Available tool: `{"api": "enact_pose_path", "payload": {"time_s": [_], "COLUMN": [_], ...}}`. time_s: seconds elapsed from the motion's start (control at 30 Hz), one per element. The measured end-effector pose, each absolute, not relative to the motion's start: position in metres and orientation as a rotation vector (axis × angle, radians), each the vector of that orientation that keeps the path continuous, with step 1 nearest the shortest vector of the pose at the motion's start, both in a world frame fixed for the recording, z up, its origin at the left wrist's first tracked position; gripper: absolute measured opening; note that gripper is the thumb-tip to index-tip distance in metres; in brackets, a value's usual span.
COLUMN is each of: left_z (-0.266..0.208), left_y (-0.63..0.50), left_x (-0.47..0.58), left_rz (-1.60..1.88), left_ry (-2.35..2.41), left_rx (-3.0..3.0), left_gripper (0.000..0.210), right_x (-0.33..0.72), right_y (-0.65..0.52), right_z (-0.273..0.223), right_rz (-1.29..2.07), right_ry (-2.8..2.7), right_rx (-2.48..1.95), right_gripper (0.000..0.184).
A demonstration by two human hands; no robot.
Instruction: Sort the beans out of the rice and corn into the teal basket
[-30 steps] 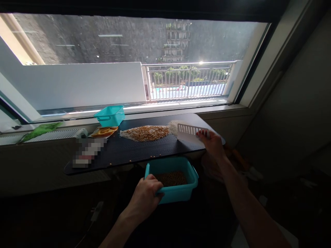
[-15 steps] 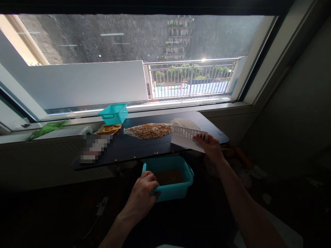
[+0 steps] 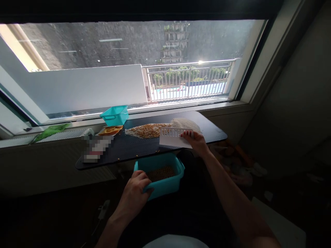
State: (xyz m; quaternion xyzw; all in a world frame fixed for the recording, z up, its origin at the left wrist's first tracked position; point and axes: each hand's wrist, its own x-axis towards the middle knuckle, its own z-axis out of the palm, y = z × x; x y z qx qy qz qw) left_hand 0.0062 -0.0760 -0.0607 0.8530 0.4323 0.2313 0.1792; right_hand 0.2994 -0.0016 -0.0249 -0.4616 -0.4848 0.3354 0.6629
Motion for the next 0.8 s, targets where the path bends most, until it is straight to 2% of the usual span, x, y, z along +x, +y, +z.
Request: {"api": "enact_pose_path", "payload": {"time_s": [0.5, 0.8], "left_z": [-0.057, -0.057], "left_y": [-0.076, -0.084], "left_x": [0.004, -0.02], "left_rz": [0.654, 0.652], "left_ry": [1.276, 1.373], "left_rx": [2.381, 2.357], "left_gripper": [0.014, 0.013], "right_x": [0.3, 0.254], "right_y": [-0.005, 0.012], "right_z": [-0.033, -0.028], "right_rz": [0.841, 0.907], "right_ry": [-1.178, -1.243], "right_rx": [-1.041, -0.96], "right_gripper": [0.037, 0.038]}}
